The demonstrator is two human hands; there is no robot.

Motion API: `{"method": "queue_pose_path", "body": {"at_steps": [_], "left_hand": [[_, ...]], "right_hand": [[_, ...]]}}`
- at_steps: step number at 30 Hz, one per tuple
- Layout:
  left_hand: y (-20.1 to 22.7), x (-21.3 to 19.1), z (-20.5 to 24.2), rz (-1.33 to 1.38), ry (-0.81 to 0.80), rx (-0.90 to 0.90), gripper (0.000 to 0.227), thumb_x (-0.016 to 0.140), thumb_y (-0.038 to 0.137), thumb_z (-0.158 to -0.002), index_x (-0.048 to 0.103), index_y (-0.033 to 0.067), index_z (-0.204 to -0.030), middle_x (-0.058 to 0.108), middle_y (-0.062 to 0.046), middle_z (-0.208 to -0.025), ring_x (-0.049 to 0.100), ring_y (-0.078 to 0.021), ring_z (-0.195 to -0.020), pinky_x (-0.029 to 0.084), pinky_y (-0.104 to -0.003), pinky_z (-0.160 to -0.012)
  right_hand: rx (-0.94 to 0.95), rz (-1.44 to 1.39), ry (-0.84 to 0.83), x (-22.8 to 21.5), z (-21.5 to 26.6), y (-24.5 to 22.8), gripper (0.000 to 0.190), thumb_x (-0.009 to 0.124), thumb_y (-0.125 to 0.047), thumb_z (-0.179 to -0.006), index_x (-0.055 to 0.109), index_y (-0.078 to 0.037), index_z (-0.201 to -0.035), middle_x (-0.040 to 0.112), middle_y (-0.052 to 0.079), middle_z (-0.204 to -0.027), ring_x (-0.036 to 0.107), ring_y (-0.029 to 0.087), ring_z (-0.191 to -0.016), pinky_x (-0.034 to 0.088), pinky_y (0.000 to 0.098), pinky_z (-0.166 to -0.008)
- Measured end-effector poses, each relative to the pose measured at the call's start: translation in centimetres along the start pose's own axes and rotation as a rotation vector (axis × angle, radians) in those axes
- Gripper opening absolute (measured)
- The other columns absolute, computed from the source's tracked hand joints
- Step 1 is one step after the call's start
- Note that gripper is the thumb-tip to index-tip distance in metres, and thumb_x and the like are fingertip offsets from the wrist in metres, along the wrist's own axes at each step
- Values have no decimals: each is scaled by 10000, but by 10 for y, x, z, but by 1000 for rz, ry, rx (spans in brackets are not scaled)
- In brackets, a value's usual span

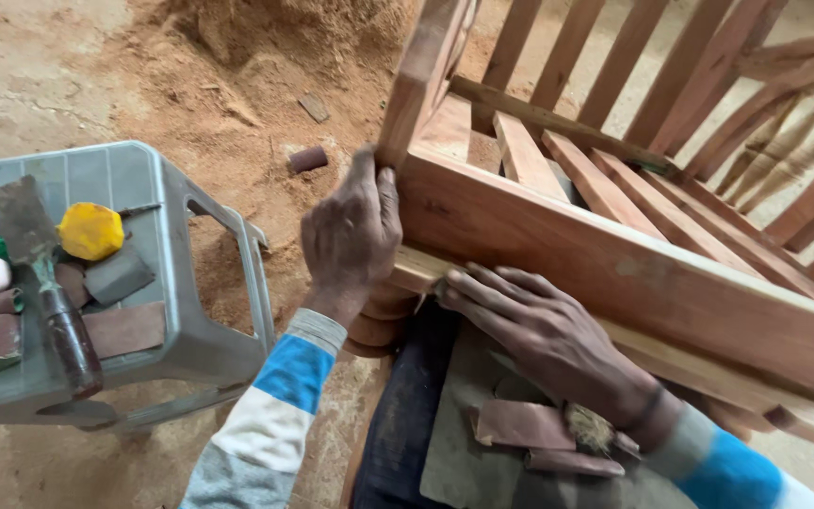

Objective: The person applies a liquid coating to a wooden chair using a brush and then rubs the wooden surfaces with sandpaper and small wooden blocks.

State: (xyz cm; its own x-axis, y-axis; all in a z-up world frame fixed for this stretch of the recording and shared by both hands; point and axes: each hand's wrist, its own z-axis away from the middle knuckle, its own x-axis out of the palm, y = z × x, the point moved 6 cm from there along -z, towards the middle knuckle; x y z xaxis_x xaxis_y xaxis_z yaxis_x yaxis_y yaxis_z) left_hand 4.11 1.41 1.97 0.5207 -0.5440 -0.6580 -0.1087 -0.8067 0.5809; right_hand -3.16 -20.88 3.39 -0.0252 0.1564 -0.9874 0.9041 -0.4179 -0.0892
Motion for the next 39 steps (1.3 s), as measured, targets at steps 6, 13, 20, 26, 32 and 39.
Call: {"method": "queue_pose_path", "body": {"at_steps": [6, 13, 20, 26, 32, 39], "left_hand": [[-10, 11, 1, 30, -38, -36, 370, 418, 278, -1098, 591, 17, -1295, 772, -156, -878, 730, -261, -608, 570, -384, -515], [2, -3, -1, -17, 35, 31, 356, 466, 273, -1069, 620, 22, -1269, 765, -194, -919, 740, -355, -718, 575, -457, -585], [0, 1, -2, -4, 22, -13, 378, 469, 278, -1071, 607, 1, -1288, 766, -212, -963, 747, -359, -750, 587, -451, -620], [2, -5, -7, -3, 11, -8, 374, 467, 272, -1066, 628, 16, -1285, 766, -208, -966, 750, -358, -757, 587, -450, -628], [-2, -1, -3, -3, 8, -22, 370, 463, 267, -1071, 616, 5, -1283, 769, -199, -927, 747, -349, -724, 586, -434, -606], [2, 0, -4, 0, -2, -15, 368, 454, 269, -1067, 607, 16, -1286, 766, -189, -885, 747, -326, -679, 584, -433, -575]], "right_hand": [[49, 30, 32, -33, -8, -9, 580, 582, -209, -926, 489, -98, -1488, 493, 96, -1551, 479, 247, -1423, 380, 424, -1167], [7, -86, 27, -23, -14, -2, 700, 620, -179, -824, 470, -68, -1499, 471, 130, -1570, 458, 277, -1435, 383, 420, -1146], [37, -26, 40, -31, -21, -11, 652, 646, -217, -889, 461, -67, -1496, 469, 126, -1553, 461, 265, -1424, 373, 430, -1150], [6, -16, 6, -30, -2, 0, 654, 627, -200, -850, 499, -61, -1475, 509, 129, -1540, 470, 256, -1414, 371, 416, -1139], [52, -12, 34, -19, -2, 8, 607, 621, -210, -898, 495, -42, -1468, 522, 127, -1519, 478, 252, -1413, 372, 411, -1157], [44, 33, 17, -37, 5, -6, 625, 610, -200, -877, 506, -107, -1486, 535, 88, -1547, 506, 215, -1412, 388, 397, -1168]]}}
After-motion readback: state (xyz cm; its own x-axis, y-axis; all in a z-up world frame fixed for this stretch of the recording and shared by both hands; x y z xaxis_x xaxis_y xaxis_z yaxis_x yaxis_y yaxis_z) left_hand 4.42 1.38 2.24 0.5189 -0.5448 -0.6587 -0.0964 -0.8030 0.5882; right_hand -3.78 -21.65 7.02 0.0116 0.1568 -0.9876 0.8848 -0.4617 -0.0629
